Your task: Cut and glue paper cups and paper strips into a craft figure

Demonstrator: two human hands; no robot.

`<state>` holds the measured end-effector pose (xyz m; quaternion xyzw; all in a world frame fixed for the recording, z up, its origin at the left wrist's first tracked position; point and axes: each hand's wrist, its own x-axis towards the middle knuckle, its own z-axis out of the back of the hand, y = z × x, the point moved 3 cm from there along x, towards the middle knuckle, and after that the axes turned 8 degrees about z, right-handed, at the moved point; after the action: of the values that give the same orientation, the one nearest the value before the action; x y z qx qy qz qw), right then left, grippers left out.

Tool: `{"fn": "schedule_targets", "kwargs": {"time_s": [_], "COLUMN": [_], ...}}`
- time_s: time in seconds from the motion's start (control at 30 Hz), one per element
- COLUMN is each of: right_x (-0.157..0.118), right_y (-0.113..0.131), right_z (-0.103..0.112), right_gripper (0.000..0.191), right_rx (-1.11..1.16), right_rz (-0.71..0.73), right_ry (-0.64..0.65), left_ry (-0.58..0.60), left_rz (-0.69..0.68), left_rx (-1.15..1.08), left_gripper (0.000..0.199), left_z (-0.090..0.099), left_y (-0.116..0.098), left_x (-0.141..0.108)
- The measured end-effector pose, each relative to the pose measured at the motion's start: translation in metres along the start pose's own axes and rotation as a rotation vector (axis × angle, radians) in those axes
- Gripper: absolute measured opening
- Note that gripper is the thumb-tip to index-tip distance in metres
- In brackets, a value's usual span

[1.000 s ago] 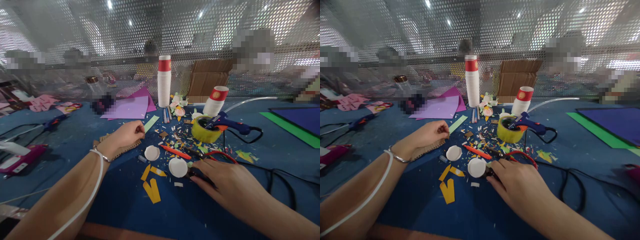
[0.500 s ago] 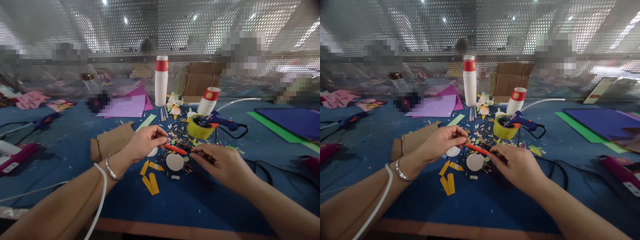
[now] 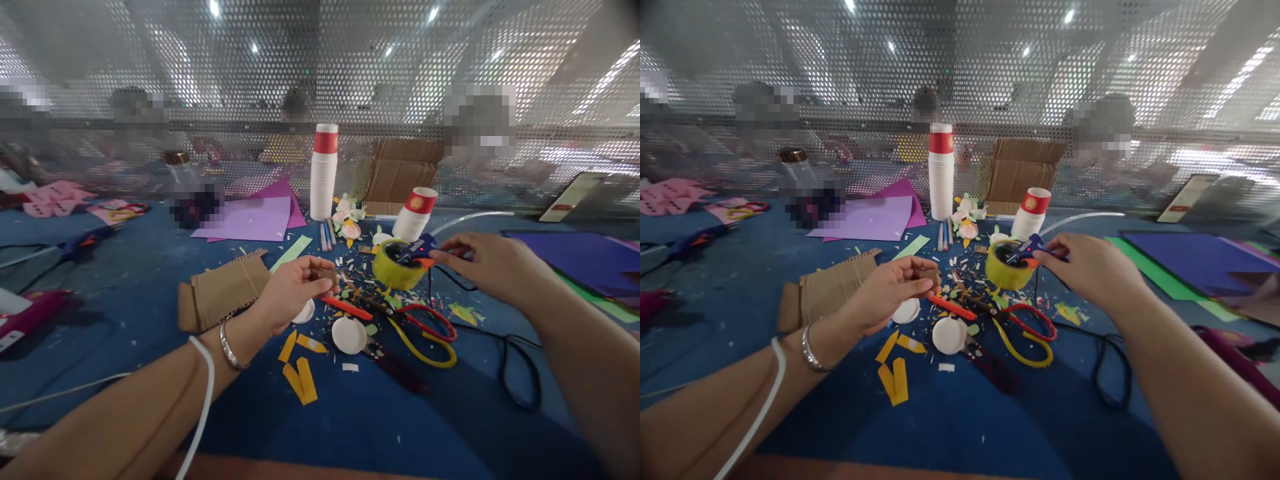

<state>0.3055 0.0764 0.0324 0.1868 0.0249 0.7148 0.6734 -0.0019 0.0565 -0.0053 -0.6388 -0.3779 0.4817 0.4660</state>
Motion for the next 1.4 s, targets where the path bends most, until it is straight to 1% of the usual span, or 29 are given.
{"fn": "schedule_targets", "kwargs": {"time_s": [0.07, 0.13, 0.2, 0.23, 0.27, 0.33, 0.4, 0.47, 0.53, 0.6, 0.63, 0.67, 0.77, 0.83, 0.93, 1.03, 1.17, 1.4], "right_x": [0.006, 0.008, 0.006, 0.004, 0.003, -0.002, -0.007, -0.012, -0.016, -0.018, -0.019, -0.019, -0.021, -0.023, -0.025, -0.027, -0.027, -0.027], "right_y": [-0.008, -0.013, -0.017, -0.019, -0.021, -0.024, -0.025, -0.022, -0.016, -0.009, -0.006, -0.002, 0.006, 0.011, 0.016, 0.019, 0.016, 0.013], "right_z": [-0.01, -0.018, -0.02, -0.02, -0.017, -0.012, -0.005, 0.0, 0.002, 0.005, 0.006, 0.006, 0.003, 0.001, 0.001, 0.001, -0.001, -0.004], "right_gripper": [0.035, 0.036, 0.038, 0.038, 0.037, 0.034, 0.029, 0.024, 0.022, 0.022, 0.023, 0.024, 0.033, 0.036, 0.035, 0.038, 0.033, 0.026], "right_rx": [0.073, 0.159, 0.233, 0.281, 0.341, 0.51, 0.732, 0.964, 1.16, 1.291, 1.345, 1.398, 1.544, 1.614, 1.672, 1.706, 1.713, 1.603], "right_rz": [-0.02, -0.044, -0.073, -0.09, -0.111, -0.151, -0.185, -0.223, -0.274, -0.261, -0.237, -0.213, -0.162, -0.138, -0.106, -0.085, -0.078, -0.032], "right_ry": [0.077, 0.138, 0.153, 0.131, 0.086, -0.046, -0.206, -0.335, -0.408, -0.451, -0.45, -0.421, -0.245, -0.146, -0.075, -0.026, 0.009, 0.03], "left_ry": [-0.004, -0.01, -0.02, -0.029, -0.038, -0.047, -0.042, -0.038, -0.045, -0.053, -0.055, -0.057, -0.064, -0.066, -0.054, -0.048, -0.057, -0.025], "left_rz": [-0.004, 0.005, 0.03, 0.041, 0.051, 0.049, 0.025, -0.003, -0.026, -0.052, -0.074, -0.103, -0.188, -0.213, -0.217, -0.22, -0.221, -0.171], "left_rx": [-0.029, -0.046, -0.054, -0.056, -0.059, -0.071, -0.086, -0.097, -0.099, -0.086, -0.066, -0.038, 0.09, 0.152, 0.17, 0.167, 0.169, 0.173], "left_gripper": [0.023, 0.021, 0.018, 0.016, 0.014, 0.012, 0.011, 0.013, 0.016, 0.021, 0.024, 0.027, 0.034, 0.035, 0.035, 0.036, 0.035, 0.032], "left_z": [0.001, 0.001, 0.002, 0.002, 0.002, 0.003, 0.004, 0.005, 0.007, 0.009, 0.011, 0.012, 0.015, 0.015, 0.014, 0.013, 0.011, 0.008], "left_y": [0.0, -0.001, 0.0, 0.0, 0.0, 0.001, 0.001, 0.002, 0.003, 0.004, 0.004, 0.003, 0.001, 0.001, 0.001, 0.0, -0.002, -0.003], "left_x": [0.0, 0.0, 0.001, 0.001, 0.002, 0.003, 0.005, 0.006, 0.008, 0.009, 0.009, 0.009, 0.008, 0.007, 0.007, 0.006, 0.005, 0.002]}}
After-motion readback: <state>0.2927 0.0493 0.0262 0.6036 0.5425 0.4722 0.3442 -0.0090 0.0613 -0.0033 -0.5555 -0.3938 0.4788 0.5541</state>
